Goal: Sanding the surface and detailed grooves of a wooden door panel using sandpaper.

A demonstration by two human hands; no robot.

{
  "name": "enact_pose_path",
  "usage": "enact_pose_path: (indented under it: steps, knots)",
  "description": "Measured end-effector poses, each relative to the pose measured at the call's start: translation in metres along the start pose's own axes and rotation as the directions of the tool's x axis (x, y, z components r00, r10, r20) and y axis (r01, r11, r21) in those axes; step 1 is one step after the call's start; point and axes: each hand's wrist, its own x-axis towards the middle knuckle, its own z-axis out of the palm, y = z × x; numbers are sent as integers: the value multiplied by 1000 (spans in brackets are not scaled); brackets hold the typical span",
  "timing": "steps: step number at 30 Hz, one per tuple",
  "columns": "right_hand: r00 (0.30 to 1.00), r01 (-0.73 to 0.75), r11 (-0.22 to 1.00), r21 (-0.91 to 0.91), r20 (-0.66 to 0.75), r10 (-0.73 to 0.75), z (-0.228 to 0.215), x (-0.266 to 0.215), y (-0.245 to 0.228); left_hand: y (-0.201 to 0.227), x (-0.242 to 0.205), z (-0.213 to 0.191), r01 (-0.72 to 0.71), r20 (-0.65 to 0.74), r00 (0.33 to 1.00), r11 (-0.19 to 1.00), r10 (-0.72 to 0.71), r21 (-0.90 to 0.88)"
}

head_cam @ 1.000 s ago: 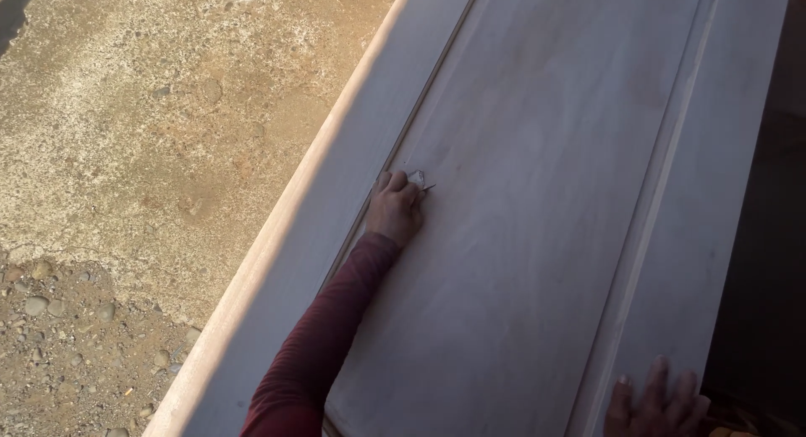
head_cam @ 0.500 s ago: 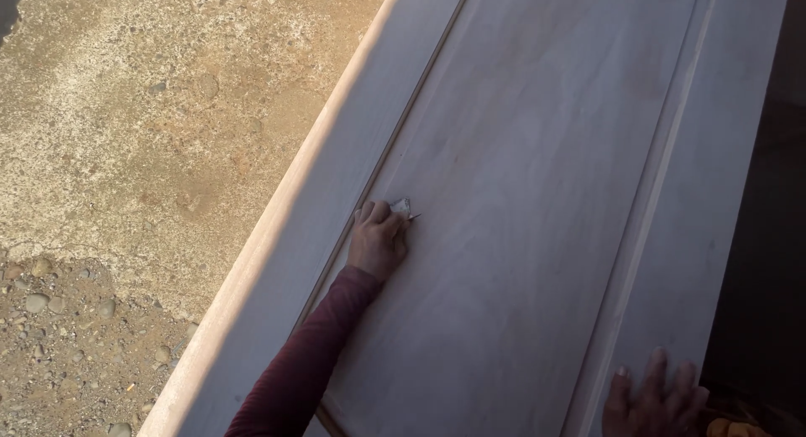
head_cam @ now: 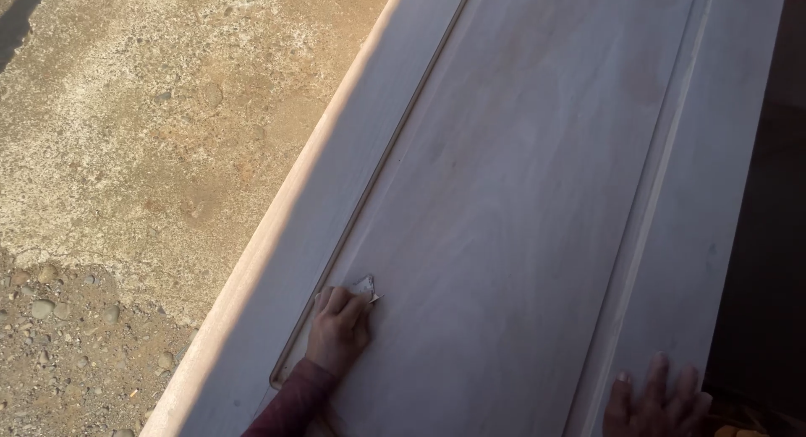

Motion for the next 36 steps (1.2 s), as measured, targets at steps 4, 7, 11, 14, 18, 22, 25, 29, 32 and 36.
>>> enact_pose_path:
  steps: [4,7,11,14,18,22,25,29,32,36]
  knots:
    - [995,-91,995,-49,31,92,21,-18,-1,-9,136,55,-65,-115,992,995,56,-77]
    - [807,-568,822,-29,178,564,19,-20,-12,-6,162,61,-105,-112,989,989,94,-100]
    - [834,-543,839,36,141,533,36,-36,-5,7,63,18,-134,18,990,986,136,-101]
    - [978,-206,978,11,-14,206,39,-26,10,4,13,17,-80,74,994,995,85,-64]
    - [829,-556,829,53,103,550,17,-19,-15,21,70,37,-137,40,989,985,142,-105]
    - [872,-423,903,-76,235,428,33,-34,0,20,171,99,-137,14,990,984,139,-114]
    - [736,-665,744,72,235,635,-7,8,-29,28,150,89,-182,-100,980,976,171,-118]
    - [733,-671,737,80,224,643,13,-13,-22,38,20,49,-153,44,986,983,158,-102]
    - [734,-668,741,66,225,641,20,-14,-21,39,5,47,-149,71,985,985,155,-86]
    - [668,-723,689,62,320,672,-2,4,-28,45,99,79,-177,-7,984,975,178,-132]
